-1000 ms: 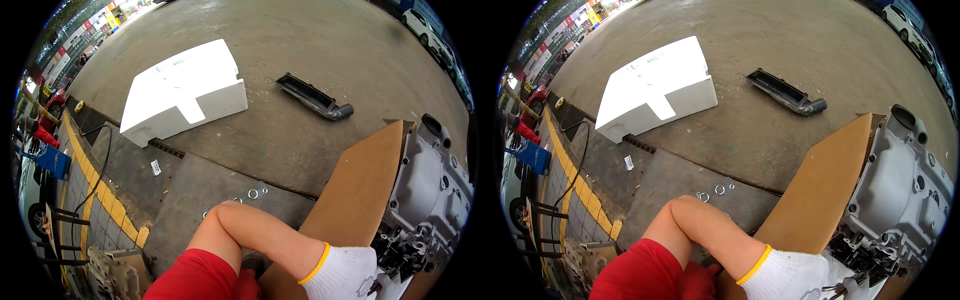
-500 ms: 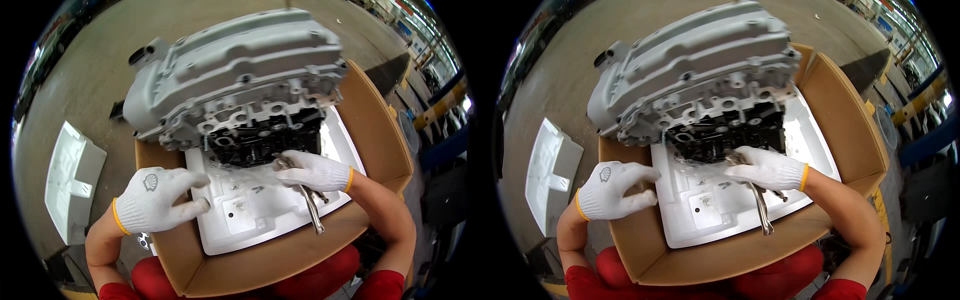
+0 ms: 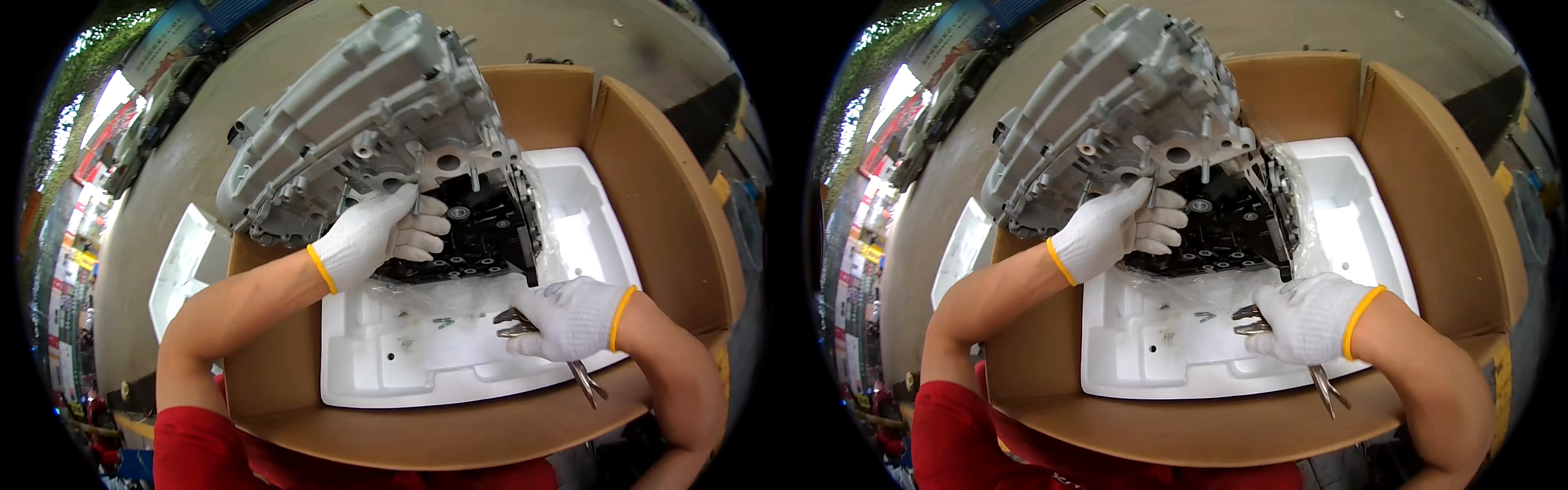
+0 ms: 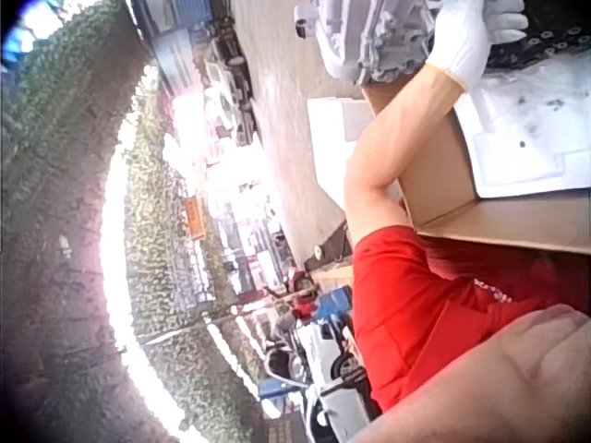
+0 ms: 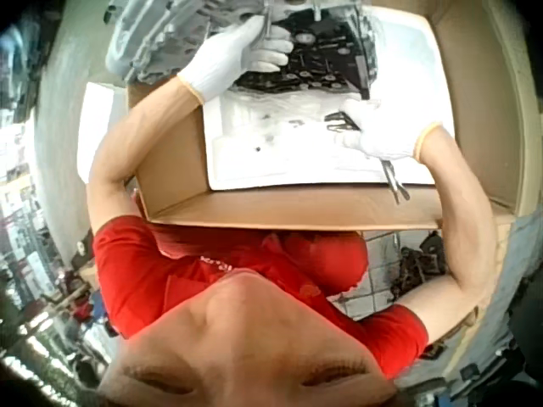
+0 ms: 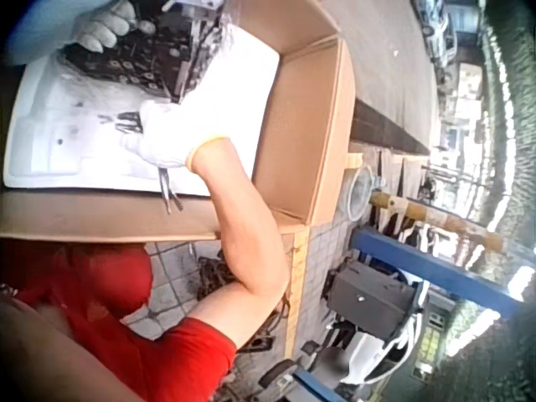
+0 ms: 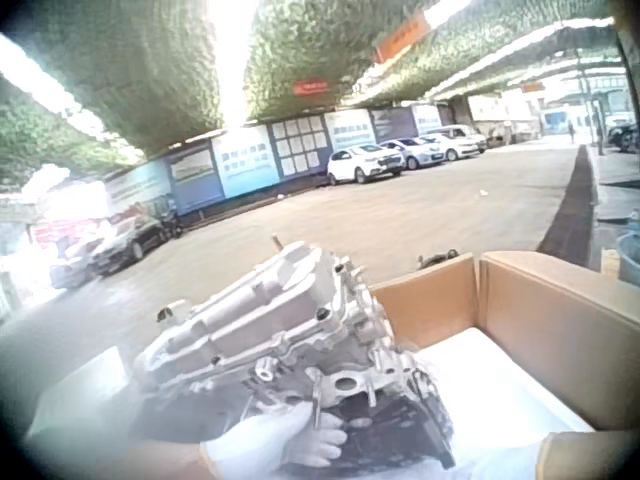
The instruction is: The person uses pliers to remove small metal clips from the cylinder head of a car engine. They then use a wrench to tighten bolts on the engine block. The engine is placed on a cardboard box in a workshop.
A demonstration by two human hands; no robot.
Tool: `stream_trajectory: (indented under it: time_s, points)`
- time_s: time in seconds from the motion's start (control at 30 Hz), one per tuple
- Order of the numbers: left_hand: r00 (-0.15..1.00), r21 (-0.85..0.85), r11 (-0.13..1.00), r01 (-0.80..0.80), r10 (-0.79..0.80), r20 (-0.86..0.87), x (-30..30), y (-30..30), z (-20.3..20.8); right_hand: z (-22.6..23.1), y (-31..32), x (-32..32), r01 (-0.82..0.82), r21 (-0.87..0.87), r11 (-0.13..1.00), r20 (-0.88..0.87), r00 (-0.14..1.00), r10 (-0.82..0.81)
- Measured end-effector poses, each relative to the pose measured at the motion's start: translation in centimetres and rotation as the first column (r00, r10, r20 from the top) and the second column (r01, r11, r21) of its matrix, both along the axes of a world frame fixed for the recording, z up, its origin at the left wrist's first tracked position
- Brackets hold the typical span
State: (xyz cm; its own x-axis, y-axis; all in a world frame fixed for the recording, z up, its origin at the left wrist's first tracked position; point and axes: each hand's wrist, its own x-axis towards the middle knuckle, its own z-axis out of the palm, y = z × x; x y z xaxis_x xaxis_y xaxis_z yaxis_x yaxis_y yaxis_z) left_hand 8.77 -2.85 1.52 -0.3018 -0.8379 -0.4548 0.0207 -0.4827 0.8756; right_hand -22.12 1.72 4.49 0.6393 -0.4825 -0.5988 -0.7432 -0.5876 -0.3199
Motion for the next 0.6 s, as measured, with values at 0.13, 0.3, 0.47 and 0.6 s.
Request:
stream_trajectory:
  time_s: [0.13, 0.3, 0.47, 0.6]
  points:
    - [0.967, 0.035, 0.999, -0.026, 0.034, -0.253, -0.1, 0.4, -1.3, -0.9, 0.3, -1.4, -0.076, -0.207, 0.975, 0.114, 0.988, 0.101]
    - [0.968, -0.079, 0.965, -0.25, 0.247, -0.054, -2.3, 1.0, -0.5, 0.4, 0.9, -2.1, -0.143, -0.318, 0.937, 0.227, 0.948, 0.222]
    - [0.943, -0.124, 0.969, -0.212, 0.236, 0.233, -3.8, 0.8, 1.1, -0.8, 0.9, -2.7, -0.145, -0.285, 0.947, 0.277, 0.934, 0.226]
    - [0.925, -0.116, 0.974, -0.195, 0.222, 0.308, -3.5, 0.6, 1.4, -0.1, 0.4, -2.5, -0.073, -0.237, 0.969, 0.269, 0.953, 0.138]
